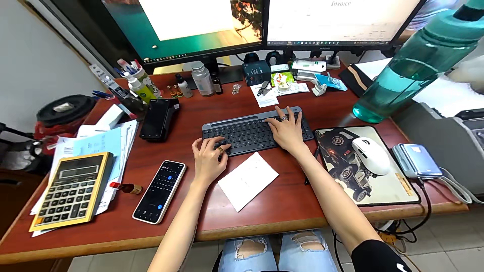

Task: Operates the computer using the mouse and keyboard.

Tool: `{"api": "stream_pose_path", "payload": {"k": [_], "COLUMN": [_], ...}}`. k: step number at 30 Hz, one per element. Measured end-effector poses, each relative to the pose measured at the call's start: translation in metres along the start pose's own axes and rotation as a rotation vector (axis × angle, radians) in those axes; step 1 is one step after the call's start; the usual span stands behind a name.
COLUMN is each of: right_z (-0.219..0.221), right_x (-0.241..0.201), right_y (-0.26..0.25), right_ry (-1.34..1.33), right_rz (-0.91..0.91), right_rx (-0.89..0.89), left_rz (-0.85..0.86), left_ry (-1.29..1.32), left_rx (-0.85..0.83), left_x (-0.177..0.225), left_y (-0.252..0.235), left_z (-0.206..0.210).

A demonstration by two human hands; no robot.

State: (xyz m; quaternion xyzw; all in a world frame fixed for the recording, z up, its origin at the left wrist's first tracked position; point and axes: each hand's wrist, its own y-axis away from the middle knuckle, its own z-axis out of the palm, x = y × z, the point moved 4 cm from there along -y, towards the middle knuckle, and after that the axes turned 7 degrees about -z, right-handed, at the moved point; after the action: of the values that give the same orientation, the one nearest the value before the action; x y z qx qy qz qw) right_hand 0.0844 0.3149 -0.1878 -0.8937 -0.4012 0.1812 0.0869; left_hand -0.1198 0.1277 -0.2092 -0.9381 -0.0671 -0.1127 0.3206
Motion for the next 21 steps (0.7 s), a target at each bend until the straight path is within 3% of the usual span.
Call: {"api": "stream_pose_path", "payload": {"k": [7,12,21], "right_z": [-0.044,-0.052,-0.047], "right_x": [0.027,0.039,0.033], "right_y": [0.008,0.018,0.017], "right_ry": [-0.150,-0.226,-0.257], "right_rz": [0.038,0.142,0.173], "right_rx": [0.342,0.256,0.193], "left_rz": [0.010,0.029,0.029], "left_ry": [0.012,0.019,0.019], "left_rx": [0.028,0.023,0.024], "left_x": [0.000,0.001,0.001], "left_y": [-0.001,0.000,0.000], "left_z": [0.000,0.000,0.000]}}
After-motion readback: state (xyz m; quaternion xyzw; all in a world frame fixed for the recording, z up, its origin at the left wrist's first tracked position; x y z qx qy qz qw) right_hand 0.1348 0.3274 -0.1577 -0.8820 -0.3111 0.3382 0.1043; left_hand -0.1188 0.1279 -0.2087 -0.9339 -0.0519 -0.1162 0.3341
